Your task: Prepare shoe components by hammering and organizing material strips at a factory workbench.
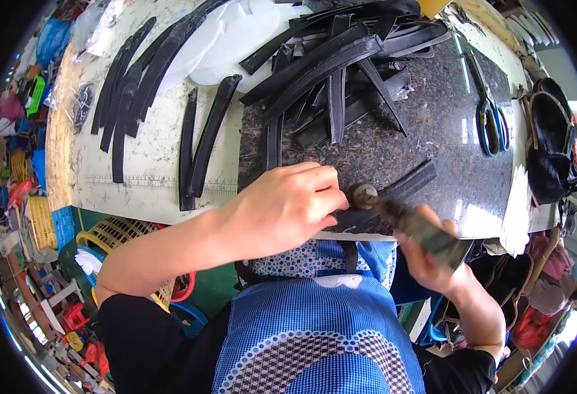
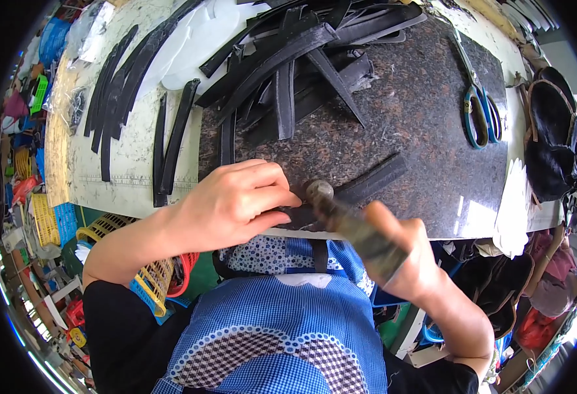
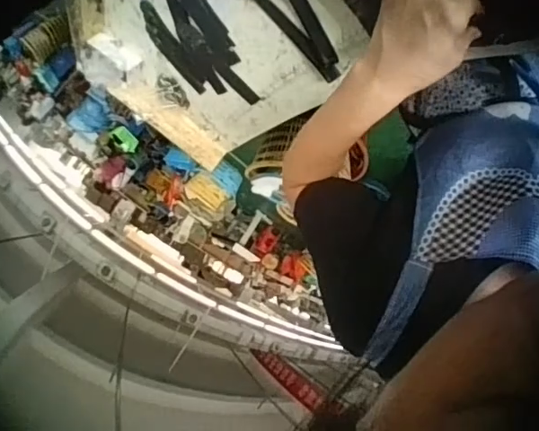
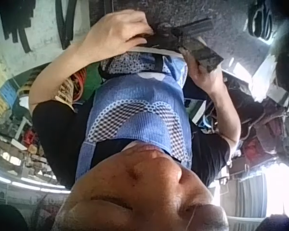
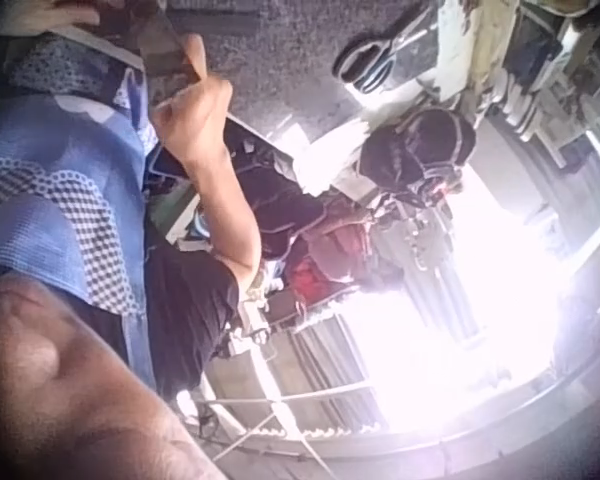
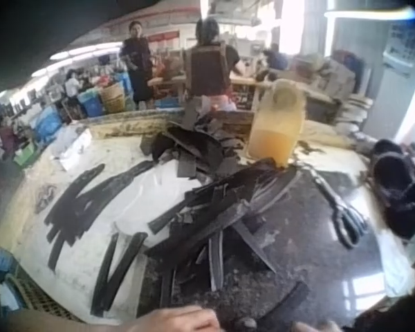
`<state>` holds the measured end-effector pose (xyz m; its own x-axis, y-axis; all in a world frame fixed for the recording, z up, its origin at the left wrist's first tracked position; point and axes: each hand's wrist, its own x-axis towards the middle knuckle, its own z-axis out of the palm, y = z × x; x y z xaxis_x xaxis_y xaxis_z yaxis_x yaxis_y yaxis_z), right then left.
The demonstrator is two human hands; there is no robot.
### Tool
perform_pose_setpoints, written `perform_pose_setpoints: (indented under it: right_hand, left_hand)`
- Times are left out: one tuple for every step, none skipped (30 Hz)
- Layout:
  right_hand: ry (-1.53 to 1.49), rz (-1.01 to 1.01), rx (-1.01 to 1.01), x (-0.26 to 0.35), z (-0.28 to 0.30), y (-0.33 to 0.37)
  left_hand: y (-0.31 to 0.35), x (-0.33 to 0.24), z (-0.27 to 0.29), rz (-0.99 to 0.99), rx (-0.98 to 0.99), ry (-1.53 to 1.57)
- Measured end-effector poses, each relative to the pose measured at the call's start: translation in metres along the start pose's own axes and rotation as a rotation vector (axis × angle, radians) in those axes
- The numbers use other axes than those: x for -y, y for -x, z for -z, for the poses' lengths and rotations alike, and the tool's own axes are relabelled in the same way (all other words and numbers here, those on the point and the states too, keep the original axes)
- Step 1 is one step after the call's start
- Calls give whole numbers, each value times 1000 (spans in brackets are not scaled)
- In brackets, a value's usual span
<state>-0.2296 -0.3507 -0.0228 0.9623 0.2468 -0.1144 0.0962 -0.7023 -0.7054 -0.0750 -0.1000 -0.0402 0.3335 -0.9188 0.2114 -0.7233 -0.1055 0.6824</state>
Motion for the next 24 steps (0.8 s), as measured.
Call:
perform_pose_setpoints:
  right_hand:
    - [-184, -151, -41, 22, 6, -14]
    - [-101, -69, -99, 16, 4, -16]
    - [-18, 12, -159, 11, 1, -17]
    - [99, 29, -36, 18, 4, -13]
    - [83, 81, 34, 11, 1, -10]
    - [-92, -10, 7, 15, -1, -14]
    - [-121, -74, 38, 23, 4, -24]
    - [-78, -47, 13, 23, 5, -27]
    - [-36, -20, -11, 23, 6, -29]
    - [-212, -31, -59, 28, 2, -28]
    - [97, 75, 97, 23, -2, -29]
    - [-16, 87, 46, 30, 2, -30]
    - [-67, 13, 83, 23, 2, -27]
    - [-7, -58, 144, 21, 1, -26]
    - [3, -9, 103, 23, 2, -27]
    - [11, 41, 64, 33, 6, -33]
    - [160, 102, 64, 34, 7, -34]
    - [117, 73, 96, 24, 1, -26]
    - [75, 42, 126, 22, -5, -23]
    - [-88, 26, 80, 24, -5, -25]
    - [-35, 15, 95, 25, -4, -26]
    - [20, 6, 108, 25, -3, -26]
    - [137, 172, 42, 20, -4, -27]
    - [127, 178, 48, 20, -5, -24]
  left_hand:
    - [1, 2, 3, 11, 28, 40]
    - [3, 3, 1, -19, 14, 7]
    - [4, 2, 1, -12, 11, 4]
    - [6, 0, 1, -13, -6, -6]
    - [8, -1, 0, -14, -22, -16]
    - [10, -2, -1, -11, -25, -14]
    - [12, -1, -1, -8, -37, -41]
    - [14, -1, -1, -6, -50, -68]
    - [15, -1, -1, -2, -52, -72]
    - [18, -3, -2, -1, -70, -89]
    - [20, -4, -2, 1, -89, -107]
    - [21, -2, -4, 3, -120, -95]
    - [23, -1, -5, 7, -122, -96]
    - [24, 0, -5, 17, -146, -71]
    - [24, 0, -5, 26, -169, -47]
    - [25, -3, -7, 37, -198, -74]
    - [27, -4, -8, 43, -200, -76]
    - [29, -5, -8, 46, -202, -99]
    - [30, -5, -9, 47, -201, -121]
    - [32, -6, -10, 49, -203, -122]
    - [33, -7, -12, 45, -225, -120]
    - [35, -8, -13, 40, -249, -121]
    - [37, -9, -15, 42, -251, -122]
    - [39, -10, -17, 45, -257, -135]
